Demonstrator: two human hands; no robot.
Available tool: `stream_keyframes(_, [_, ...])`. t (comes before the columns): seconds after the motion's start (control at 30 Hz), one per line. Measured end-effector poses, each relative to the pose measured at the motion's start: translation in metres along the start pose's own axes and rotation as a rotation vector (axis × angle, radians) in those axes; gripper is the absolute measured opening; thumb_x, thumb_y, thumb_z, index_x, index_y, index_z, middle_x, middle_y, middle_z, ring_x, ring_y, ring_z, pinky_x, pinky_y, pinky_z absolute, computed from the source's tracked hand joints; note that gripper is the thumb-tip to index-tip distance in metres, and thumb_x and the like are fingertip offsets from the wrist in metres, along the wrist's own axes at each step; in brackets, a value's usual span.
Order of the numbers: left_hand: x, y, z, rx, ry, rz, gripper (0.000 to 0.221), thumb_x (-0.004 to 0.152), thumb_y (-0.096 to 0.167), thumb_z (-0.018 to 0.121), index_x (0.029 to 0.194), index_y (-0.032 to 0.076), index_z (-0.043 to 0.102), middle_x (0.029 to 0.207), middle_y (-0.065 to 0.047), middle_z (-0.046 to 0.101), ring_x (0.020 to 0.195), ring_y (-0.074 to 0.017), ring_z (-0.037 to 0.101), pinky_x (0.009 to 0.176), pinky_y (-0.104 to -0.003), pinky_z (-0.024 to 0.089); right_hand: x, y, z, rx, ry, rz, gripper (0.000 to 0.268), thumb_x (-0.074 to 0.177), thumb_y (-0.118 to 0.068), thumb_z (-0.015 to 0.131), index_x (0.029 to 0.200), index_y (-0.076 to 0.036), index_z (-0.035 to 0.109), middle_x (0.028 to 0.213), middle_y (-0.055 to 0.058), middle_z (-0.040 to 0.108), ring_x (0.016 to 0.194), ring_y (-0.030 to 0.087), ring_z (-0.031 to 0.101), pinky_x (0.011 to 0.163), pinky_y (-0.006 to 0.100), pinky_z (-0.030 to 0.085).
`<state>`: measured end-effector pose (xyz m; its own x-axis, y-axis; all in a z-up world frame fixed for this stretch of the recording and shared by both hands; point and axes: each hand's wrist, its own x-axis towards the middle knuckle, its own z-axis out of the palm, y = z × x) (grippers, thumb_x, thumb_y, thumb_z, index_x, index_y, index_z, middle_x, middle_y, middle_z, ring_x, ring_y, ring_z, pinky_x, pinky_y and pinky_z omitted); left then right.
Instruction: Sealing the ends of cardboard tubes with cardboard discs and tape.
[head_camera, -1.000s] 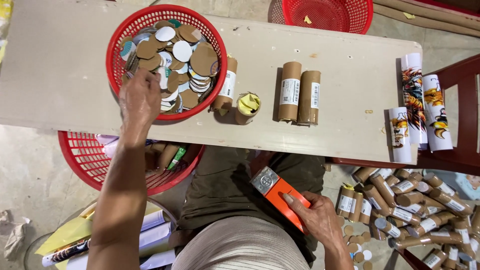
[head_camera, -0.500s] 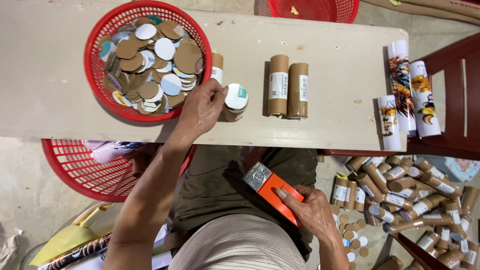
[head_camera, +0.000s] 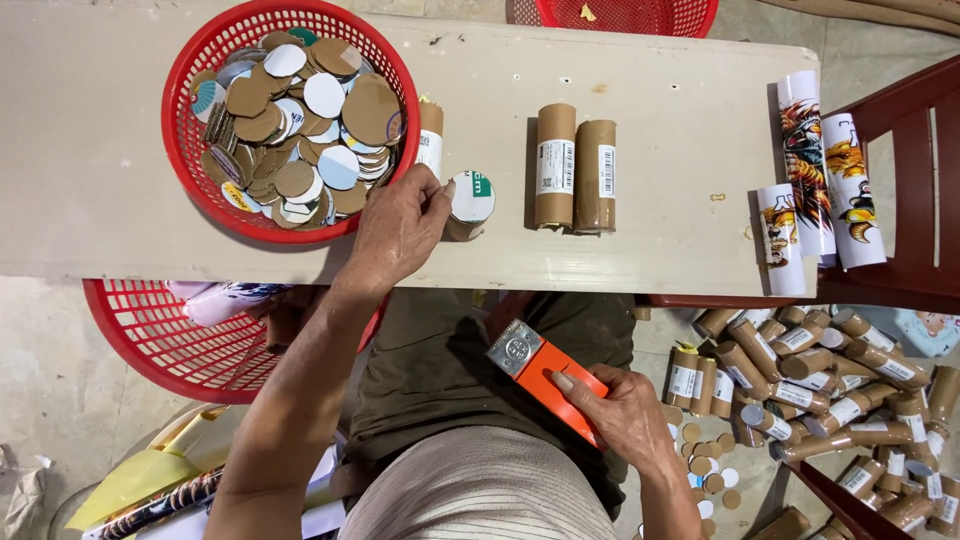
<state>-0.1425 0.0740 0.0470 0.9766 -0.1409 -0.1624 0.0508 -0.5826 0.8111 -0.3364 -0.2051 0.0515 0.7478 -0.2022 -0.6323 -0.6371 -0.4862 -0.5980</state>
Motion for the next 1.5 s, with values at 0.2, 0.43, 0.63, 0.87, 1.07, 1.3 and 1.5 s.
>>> stream_keyframes(0.2, [-0.022, 0.016, -0.022, 0.023, 0.084, -0.044, 0.034, 0.105, 0.033, 0.061, 0.091, 0.002, 0.062, 0.060, -0.007, 0.059, 0.051, -0.0163, 0.053, 0.048, -0.035, 0.040, -0.002, -0.006, -0.001, -0.047, 0.000, -0.008, 0.047, 0.077, -0.047, 0.079, 0.068, -0.001, 0.080, 0.033, 0.005, 0.050, 0.025, 0.014, 0.045, 0.029, 0.030, 0.033])
stream_keyframes(0.43, [-0.087, -0.010, 0.012, -0.413, -0.480, -0.090, 0.068, 0.102, 0.059, 0.028, 0.125, 0.003, 0.060, 0.109, -0.010, 0.071, 0.086, -0.0159, 0.073, 0.068, -0.032, 0.063, -0.008, -0.021, -0.014, -0.153, 0.010, -0.202, 0.042, 0.071, -0.045, 0.083, 0.076, -0.004, 0.083, 0.039, 0.006, 0.063, 0.030, 0.014, 0.054, 0.032, 0.029, 0.039])
stream_keyframes(0.63, [-0.105, -0.029, 0.051, -0.817, -0.577, -0.180, 0.049, 0.106, 0.044, 0.051, 0.116, 0.001, 0.073, 0.102, -0.007, 0.075, 0.097, -0.0125, 0.067, 0.088, -0.031, 0.055, -0.007, -0.029, -0.014, -0.212, 0.011, -0.455, 0.048, 0.068, -0.044, 0.084, 0.090, -0.002, 0.081, 0.046, 0.008, 0.071, 0.035, 0.013, 0.067, 0.034, 0.028, 0.052])
stream_keyframes(0.87, [-0.090, -0.025, 0.039, -0.646, -0.425, -0.133, 0.025, 0.103, 0.021, 0.059, 0.093, 0.004, 0.073, 0.077, -0.001, 0.066, 0.067, -0.0078, 0.058, 0.059, -0.025, 0.053, -0.006, -0.052, -0.005, -0.221, 0.057, -0.431, 0.053, 0.070, -0.047, 0.082, 0.097, -0.001, 0.079, 0.050, 0.008, 0.072, 0.039, 0.013, 0.068, 0.036, 0.029, 0.053])
stream_keyframes(1.07, [-0.056, -0.002, 0.008, -0.495, -0.279, -0.178, 0.021, 0.101, 0.023, 0.058, 0.093, 0.009, 0.071, 0.070, 0.000, 0.065, 0.060, -0.0083, 0.056, 0.056, -0.026, 0.052, 0.004, -0.050, -0.010, -0.243, 0.100, -0.291, 0.049, 0.073, -0.052, 0.076, 0.087, -0.006, 0.080, 0.049, 0.008, 0.069, 0.038, 0.015, 0.063, 0.037, 0.032, 0.048])
stream_keyframes(1.3, [0.029, 0.006, -0.042, -0.507, -0.064, 0.060, 0.027, 0.104, 0.025, 0.056, 0.090, 0.002, 0.059, 0.060, 0.001, 0.056, 0.050, -0.0101, 0.054, 0.048, -0.029, 0.045, 0.016, -0.069, -0.020, -0.179, 0.274, -0.227, 0.047, 0.079, -0.049, 0.076, 0.084, -0.002, 0.078, 0.055, 0.006, 0.069, 0.039, 0.012, 0.062, 0.034, 0.030, 0.048])
stream_keyframes(1.5, [0.070, -0.002, -0.036, -0.286, -0.218, -0.008, 0.021, 0.098, 0.024, 0.063, 0.093, 0.004, 0.065, 0.068, 0.002, 0.059, 0.056, -0.0086, 0.054, 0.049, -0.028, 0.046, 0.020, -0.094, -0.020, -0.052, 0.284, -0.121, 0.044, 0.081, -0.046, 0.076, 0.081, -0.001, 0.079, 0.042, 0.007, 0.057, 0.033, 0.014, 0.053, 0.033, 0.031, 0.041])
